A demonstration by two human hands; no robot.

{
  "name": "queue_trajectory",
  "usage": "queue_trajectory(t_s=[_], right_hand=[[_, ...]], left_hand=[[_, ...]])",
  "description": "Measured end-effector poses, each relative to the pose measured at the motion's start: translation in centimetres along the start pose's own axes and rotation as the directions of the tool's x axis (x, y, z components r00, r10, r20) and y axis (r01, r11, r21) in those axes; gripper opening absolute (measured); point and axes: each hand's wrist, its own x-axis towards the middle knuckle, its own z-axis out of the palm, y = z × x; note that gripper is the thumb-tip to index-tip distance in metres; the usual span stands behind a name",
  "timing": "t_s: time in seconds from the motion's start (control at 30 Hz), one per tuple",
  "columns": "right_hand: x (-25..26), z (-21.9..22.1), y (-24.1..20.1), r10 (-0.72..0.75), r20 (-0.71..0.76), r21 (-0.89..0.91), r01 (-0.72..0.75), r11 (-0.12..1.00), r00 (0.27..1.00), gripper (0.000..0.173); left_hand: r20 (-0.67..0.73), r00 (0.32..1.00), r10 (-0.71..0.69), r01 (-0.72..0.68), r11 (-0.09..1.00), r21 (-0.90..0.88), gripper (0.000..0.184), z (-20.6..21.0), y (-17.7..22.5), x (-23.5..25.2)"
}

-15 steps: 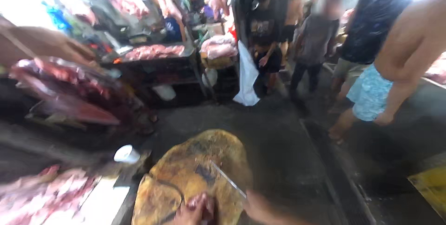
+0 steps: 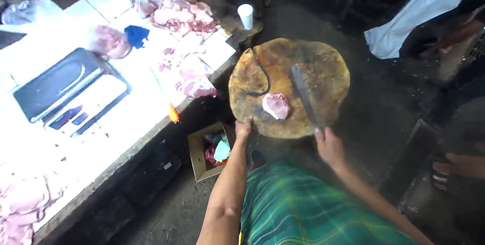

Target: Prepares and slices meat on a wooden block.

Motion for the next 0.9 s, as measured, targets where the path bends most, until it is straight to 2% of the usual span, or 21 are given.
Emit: queue_trajectory(t_s=[0.1,0.2,0.27,0.3,0.33,0.4,0.47,0.5,0.53,0.57,0.6,0.63,0.67,0.7,0.77,0.83,0.9], right_hand=[[1.6,2.1,-1.0,-0.157,0.008,-0.006,0.157,0.988,0.988,0.052],[2.9,3.5,-2.8,-0.155,0.070,-0.012,0.157,0.988,0.985,0.055],[2.9,3.2,-4.6,-0.235,-0.027,0.012,0.235,0.972,0.972,0.053],[2.9,2.7,-5.7,-0.333,-0.146,0.019,0.339,0.941,0.932,0.051],[2.8,1.9,-6.9,-0.431,-0.276,0.023,0.454,0.891,0.859,0.049],[3.0,-0.3,-9.8,-0.561,-0.473,0.053,0.657,0.752,0.679,0.054],[3.8,-1.7,-12.3,-0.582,-0.588,0.142,0.780,0.610,0.562,0.062],[4.2,-1.4,-12.6,-0.568,-0.614,0.190,0.801,0.567,0.548,0.064],[4.6,-0.4,-12.0,-0.553,-0.606,0.214,0.786,0.580,0.572,0.064],[4.6,1.4,-10.3,-0.532,-0.531,0.209,0.711,0.672,0.659,0.061],[4.3,3.3,-8.1,-0.470,-0.360,0.159,0.549,0.820,0.806,0.057],[4.0,4.6,-6.5,-0.304,-0.098,0.057,0.310,0.949,0.948,0.055],[4.2,5.1,-5.8,-0.086,0.132,-0.078,0.097,0.992,0.987,0.058],[4.5,5.2,-5.8,0.064,0.255,-0.198,-0.013,0.980,0.965,0.060],[4.5,5.1,-6.7,0.153,0.317,-0.319,-0.047,0.947,0.936,0.061],[4.3,4.7,-7.0,0.170,0.329,-0.342,-0.050,0.938,0.929,0.061],[5.0,4.6,-7.1,0.172,0.345,-0.315,-0.059,0.947,0.923,0.061]], left_hand=[[0.029,1.000,-0.008,0.009,1.000,-0.008,0.070,-0.4,0.6,0.5],[0.087,0.996,-0.014,0.010,0.999,0.046,0.066,-1.2,0.6,0.7],[0.106,0.994,-0.002,-0.004,0.998,0.060,0.064,-1.5,0.5,1.0],[0.109,0.994,0.001,-0.007,0.999,0.054,0.065,-1.5,0.4,1.2],[0.107,0.994,0.003,-0.007,0.999,0.041,0.066,-1.4,0.2,1.2],[0.097,0.995,-0.003,0.002,1.000,0.009,0.067,-1.2,0.0,0.9],[0.085,0.996,-0.006,0.007,1.000,-0.012,0.066,-1.1,0.3,1.0],[0.084,0.996,-0.009,0.011,1.000,-0.018,0.066,-1.1,0.3,1.0],[0.089,0.996,-0.012,0.015,1.000,-0.024,0.066,-1.0,0.3,1.1],[0.092,0.996,-0.015,0.017,1.000,-0.024,0.065,-1.0,0.1,1.1],[0.089,0.996,-0.019,0.020,1.000,-0.011,0.065,-1.2,0.2,1.1],[0.068,0.997,-0.020,0.018,1.000,0.019,0.065,-1.4,0.6,0.7],[0.013,1.000,-0.011,0.010,0.998,0.069,0.064,-1.4,1.3,-0.3],[-0.070,0.997,0.023,-0.013,0.990,0.142,0.065,-1.2,2.0,-1.4],[-0.146,0.963,0.226,-0.173,0.935,0.308,0.067,-1.0,3.0,-3.7],[-0.061,0.920,0.387,-0.335,0.857,0.392,0.066,0.4,4.3,-5.1],[0.079,0.919,0.385,-0.379,0.814,0.440,0.072,2.5,6.7,-4.9]])
